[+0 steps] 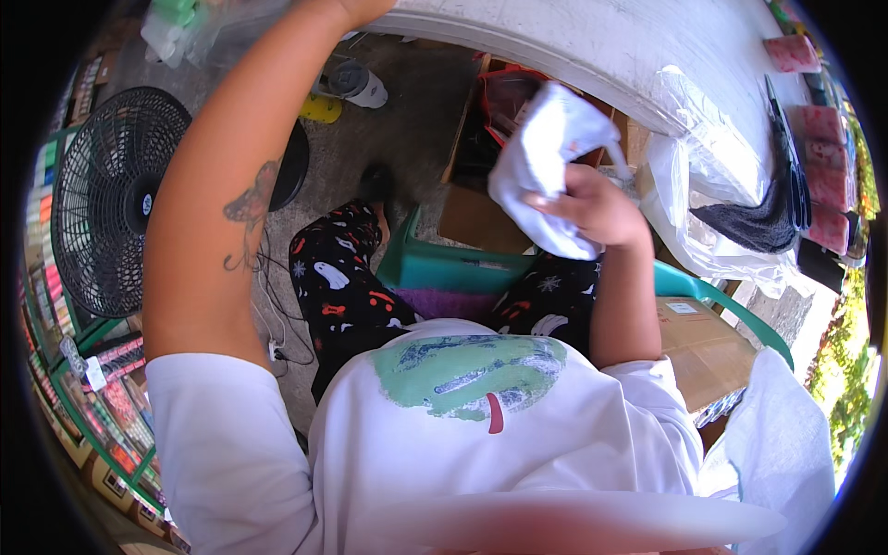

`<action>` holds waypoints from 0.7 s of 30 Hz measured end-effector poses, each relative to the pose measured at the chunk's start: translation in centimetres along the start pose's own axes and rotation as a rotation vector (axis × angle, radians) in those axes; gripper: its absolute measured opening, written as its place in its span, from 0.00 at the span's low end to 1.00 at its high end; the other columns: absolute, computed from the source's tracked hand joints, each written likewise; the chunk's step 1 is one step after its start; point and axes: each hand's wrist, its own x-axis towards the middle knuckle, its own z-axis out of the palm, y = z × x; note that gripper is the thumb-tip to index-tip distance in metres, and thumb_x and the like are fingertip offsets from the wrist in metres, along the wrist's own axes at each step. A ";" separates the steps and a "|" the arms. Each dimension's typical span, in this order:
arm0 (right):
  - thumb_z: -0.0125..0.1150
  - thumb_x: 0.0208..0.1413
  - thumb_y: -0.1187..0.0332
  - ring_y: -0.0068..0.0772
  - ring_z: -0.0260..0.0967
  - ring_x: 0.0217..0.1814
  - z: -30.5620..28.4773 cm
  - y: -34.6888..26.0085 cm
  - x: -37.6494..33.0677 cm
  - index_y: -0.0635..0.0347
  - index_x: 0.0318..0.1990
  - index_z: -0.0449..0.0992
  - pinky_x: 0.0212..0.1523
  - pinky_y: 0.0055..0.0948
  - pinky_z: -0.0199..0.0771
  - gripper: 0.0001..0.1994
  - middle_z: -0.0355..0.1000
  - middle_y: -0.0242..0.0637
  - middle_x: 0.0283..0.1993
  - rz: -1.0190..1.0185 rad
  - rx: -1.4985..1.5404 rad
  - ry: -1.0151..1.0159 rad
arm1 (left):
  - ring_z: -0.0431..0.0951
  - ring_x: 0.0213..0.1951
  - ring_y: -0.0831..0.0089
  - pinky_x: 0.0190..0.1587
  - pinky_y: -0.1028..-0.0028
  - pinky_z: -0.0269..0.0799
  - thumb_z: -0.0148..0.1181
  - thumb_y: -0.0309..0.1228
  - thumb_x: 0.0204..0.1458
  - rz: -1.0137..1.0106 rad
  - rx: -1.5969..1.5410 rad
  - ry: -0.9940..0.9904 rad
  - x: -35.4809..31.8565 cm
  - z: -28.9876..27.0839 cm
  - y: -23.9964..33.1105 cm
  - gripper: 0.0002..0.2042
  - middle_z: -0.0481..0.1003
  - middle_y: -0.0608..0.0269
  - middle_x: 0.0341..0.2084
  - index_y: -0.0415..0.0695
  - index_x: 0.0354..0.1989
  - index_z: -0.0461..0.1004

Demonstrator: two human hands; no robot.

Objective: The person sits at a table and wraps small cylindrical candles in clear plastic film. They pull film from a yellow roll, place candles on the film, fold and seal the wrap, and arrange the wrapped candles on the table.

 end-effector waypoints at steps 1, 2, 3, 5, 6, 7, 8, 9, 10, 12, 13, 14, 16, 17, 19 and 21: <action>0.64 0.53 0.62 0.26 0.66 0.30 1.0 -0.2 2.9 0.64 0.39 0.76 0.34 0.29 0.67 0.14 0.74 0.37 0.29 0.044 -0.232 0.044 | 0.73 0.50 0.54 0.54 0.66 0.67 0.54 0.29 0.52 -0.001 0.006 -0.003 -0.2 0.0 -0.2 0.13 0.74 0.46 0.46 0.36 0.43 0.75; 0.59 0.54 0.57 0.40 0.72 0.34 2.2 0.3 6.3 0.63 0.39 0.76 0.38 0.34 0.70 0.16 0.75 0.47 0.33 0.125 -0.603 0.085 | 0.73 0.50 0.54 0.54 0.66 0.67 0.54 0.29 0.52 -0.024 0.026 -0.011 -0.9 -0.5 -0.5 0.13 0.74 0.46 0.46 0.36 0.44 0.74; 0.55 0.55 0.57 0.51 0.73 0.41 3.6 1.6 8.9 0.62 0.38 0.77 0.44 0.39 0.71 0.16 0.74 0.53 0.34 0.020 -0.683 0.188 | 0.73 0.50 0.53 0.54 0.66 0.67 0.54 0.28 0.52 -0.029 0.039 -0.015 -1.1 -1.0 -0.4 0.13 0.74 0.45 0.46 0.36 0.44 0.74; 0.54 0.54 0.61 0.55 0.73 0.44 6.4 5.4 14.7 0.63 0.45 0.74 0.47 0.44 0.72 0.16 0.69 0.53 0.46 -0.080 -0.847 0.209 | 0.72 0.51 0.53 0.55 0.66 0.66 0.53 0.27 0.52 -0.087 0.061 -0.055 -1.1 -1.7 0.5 0.14 0.73 0.45 0.47 0.36 0.46 0.73; 0.51 0.54 0.65 0.54 0.69 0.51 8.2 5.8 16.8 0.59 0.49 0.72 0.50 0.44 0.71 0.16 0.64 0.51 0.52 0.014 -0.832 0.142 | 0.72 0.52 0.53 0.56 0.66 0.66 0.53 0.27 0.52 -0.097 0.080 -0.065 -1.2 -2.0 0.6 0.15 0.73 0.46 0.47 0.36 0.47 0.73; 0.48 0.54 0.69 0.53 0.65 0.57 9.5 6.5 18.7 0.54 0.54 0.69 0.54 0.45 0.69 0.18 0.59 0.49 0.59 0.112 -0.810 0.079 | 0.72 0.52 0.53 0.56 0.66 0.65 0.53 0.27 0.52 -0.105 0.093 -0.077 -1.1 -2.0 0.6 0.15 0.73 0.46 0.47 0.36 0.47 0.73; 0.49 0.54 0.69 0.53 0.64 0.58 10.4 10.0 21.0 0.55 0.54 0.69 0.55 0.45 0.69 0.18 0.58 0.49 0.60 0.205 -0.859 0.120 | 0.72 0.52 0.54 0.56 0.66 0.65 0.53 0.27 0.52 -0.093 0.092 -0.092 -0.7 -1.9 1.1 0.15 0.73 0.46 0.47 0.36 0.47 0.73; 0.49 0.53 0.70 0.52 0.62 0.60 10.7 14.8 23.9 0.56 0.54 0.68 0.55 0.45 0.68 0.19 0.57 0.49 0.60 0.294 -0.902 0.166 | 0.72 0.52 0.54 0.57 0.66 0.65 0.53 0.27 0.52 -0.072 0.097 -0.106 0.2 -1.9 1.9 0.15 0.73 0.46 0.47 0.36 0.47 0.73; 0.50 0.52 0.71 0.52 0.61 0.61 10.0 16.1 24.6 0.57 0.54 0.68 0.55 0.46 0.68 0.19 0.56 0.48 0.61 0.334 -0.909 0.190 | 0.71 0.53 0.54 0.57 0.66 0.65 0.53 0.26 0.52 -0.069 0.098 -0.114 0.5 -1.5 1.8 0.14 0.73 0.46 0.48 0.36 0.47 0.73; 0.52 0.51 0.71 0.51 0.57 0.64 9.2 16.5 22.7 0.58 0.53 0.69 0.55 0.46 0.69 0.19 0.53 0.48 0.62 0.355 -0.893 0.187 | 0.72 0.53 0.54 0.57 0.65 0.64 0.53 0.26 0.52 -0.060 0.107 -0.082 -0.1 -1.3 0.7 0.14 0.73 0.46 0.47 0.35 0.47 0.73; 0.53 0.50 0.72 0.51 0.56 0.65 8.7 16.5 20.7 0.59 0.52 0.69 0.54 0.47 0.69 0.20 0.52 0.48 0.63 0.349 -0.858 0.173 | 0.72 0.52 0.54 0.57 0.65 0.64 0.53 0.26 0.52 -0.065 0.105 -0.075 -0.7 -1.1 0.4 0.14 0.73 0.47 0.47 0.35 0.47 0.73; 0.54 0.49 0.71 0.51 0.58 0.63 8.4 17.6 19.9 0.59 0.52 0.69 0.54 0.46 0.70 0.20 0.53 0.47 0.63 0.273 -0.843 0.156 | 0.72 0.52 0.55 0.57 0.66 0.64 0.53 0.25 0.52 -0.060 0.069 -0.065 -0.7 -1.2 0.7 0.14 0.74 0.47 0.47 0.35 0.47 0.73; 0.56 0.48 0.71 0.50 0.63 0.60 7.9 19.9 19.5 0.60 0.52 0.69 0.52 0.44 0.71 0.20 0.55 0.45 0.62 0.113 -0.811 0.130 | 0.72 0.52 0.55 0.57 0.66 0.64 0.53 0.25 0.52 -0.076 0.064 -0.086 -0.9 -1.2 1.1 0.14 0.73 0.46 0.47 0.35 0.47 0.73; 0.57 0.48 0.70 0.49 0.65 0.57 7.8 21.4 20.4 0.60 0.50 0.71 0.52 0.44 0.72 0.19 0.59 0.44 0.60 0.065 -0.822 0.138 | 0.72 0.52 0.55 0.57 0.66 0.64 0.53 0.24 0.52 -0.074 0.065 -0.092 -0.6 -1.3 1.3 0.14 0.73 0.46 0.47 0.35 0.47 0.73; 0.58 0.47 0.69 0.46 0.70 0.52 7.2 24.0 22.4 0.58 0.46 0.74 0.50 0.43 0.72 0.16 0.67 0.41 0.56 -0.041 -0.845 0.172 | 0.72 0.52 0.55 0.56 0.66 0.64 0.53 0.25 0.52 -0.026 0.053 -0.089 0.6 -0.7 1.4 0.14 0.73 0.46 0.47 0.35 0.47 0.73; 0.59 0.47 0.67 0.45 0.72 0.49 6.2 17.8 19.6 0.57 0.43 0.77 0.50 0.44 0.72 0.14 0.72 0.41 0.50 0.038 -0.971 0.004 | 0.72 0.52 0.54 0.56 0.67 0.65 0.53 0.25 0.52 -0.058 0.061 -0.079 -0.9 -1.0 0.3 0.14 0.73 0.45 0.47 0.35 0.47 0.73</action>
